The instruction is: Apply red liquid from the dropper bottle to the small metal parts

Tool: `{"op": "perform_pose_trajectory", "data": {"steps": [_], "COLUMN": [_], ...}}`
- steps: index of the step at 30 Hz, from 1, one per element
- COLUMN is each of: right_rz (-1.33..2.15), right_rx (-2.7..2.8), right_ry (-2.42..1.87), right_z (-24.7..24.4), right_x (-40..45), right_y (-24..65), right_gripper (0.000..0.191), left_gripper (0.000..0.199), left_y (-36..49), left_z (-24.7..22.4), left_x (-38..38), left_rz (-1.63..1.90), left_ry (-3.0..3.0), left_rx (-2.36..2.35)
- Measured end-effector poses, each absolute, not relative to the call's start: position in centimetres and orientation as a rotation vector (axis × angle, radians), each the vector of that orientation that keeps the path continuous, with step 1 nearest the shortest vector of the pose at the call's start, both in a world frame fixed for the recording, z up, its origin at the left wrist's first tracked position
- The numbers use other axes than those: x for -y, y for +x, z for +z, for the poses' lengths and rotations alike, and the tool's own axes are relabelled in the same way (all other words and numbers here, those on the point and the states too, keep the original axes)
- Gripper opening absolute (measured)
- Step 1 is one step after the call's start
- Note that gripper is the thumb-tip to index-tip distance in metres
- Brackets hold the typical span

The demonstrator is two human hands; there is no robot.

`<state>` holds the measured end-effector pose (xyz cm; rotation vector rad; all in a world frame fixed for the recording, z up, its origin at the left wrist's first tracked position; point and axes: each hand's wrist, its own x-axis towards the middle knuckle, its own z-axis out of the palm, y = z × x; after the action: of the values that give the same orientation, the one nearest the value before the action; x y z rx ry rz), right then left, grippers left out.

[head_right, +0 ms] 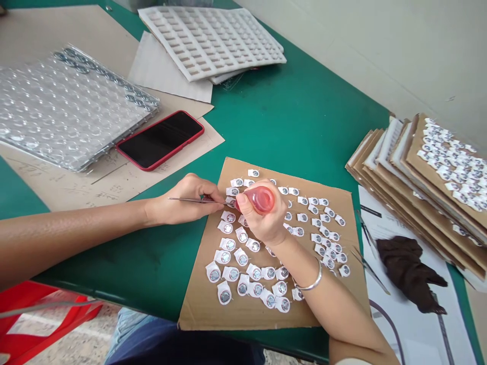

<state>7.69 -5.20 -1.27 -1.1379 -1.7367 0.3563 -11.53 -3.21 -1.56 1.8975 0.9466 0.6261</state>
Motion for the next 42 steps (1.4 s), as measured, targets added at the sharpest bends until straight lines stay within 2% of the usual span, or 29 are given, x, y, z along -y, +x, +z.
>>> {"op": "perform_pose_trajectory", "data": {"steps": [33, 37, 39, 42], "right_rz": [0.358, 0.591, 0.727, 0.737], "right_rx": [1.729, 1.572, 1.408, 1.209], "right_ry": [-1.101, -1.146, -1.144, -1.148], "right_z": [-1.9, -1.2, -0.4, 1.1], "right_x": [5.5, 4.9, 4.1, 3.0], "right_y": [7.5, 8.2, 8.9, 10.4], "right_gripper": [0.015, 0.013, 0.017, 0.026], "left_gripper": [0.01, 0.009, 0.008, 0.009], "left_y": [-11.5, -11.5, -11.6, -11.6], "left_z": [-2.8, -3.0, -2.9, -2.4], "left_x": [2.3, 2.3, 2.5, 3.0], "left_rz": [0.629, 0.634, 0.647, 0.712], "left_ry": [1.66, 1.661, 1.674, 1.682], "left_rx": [-0.953, -0.973, -0.996, -1.012]}}
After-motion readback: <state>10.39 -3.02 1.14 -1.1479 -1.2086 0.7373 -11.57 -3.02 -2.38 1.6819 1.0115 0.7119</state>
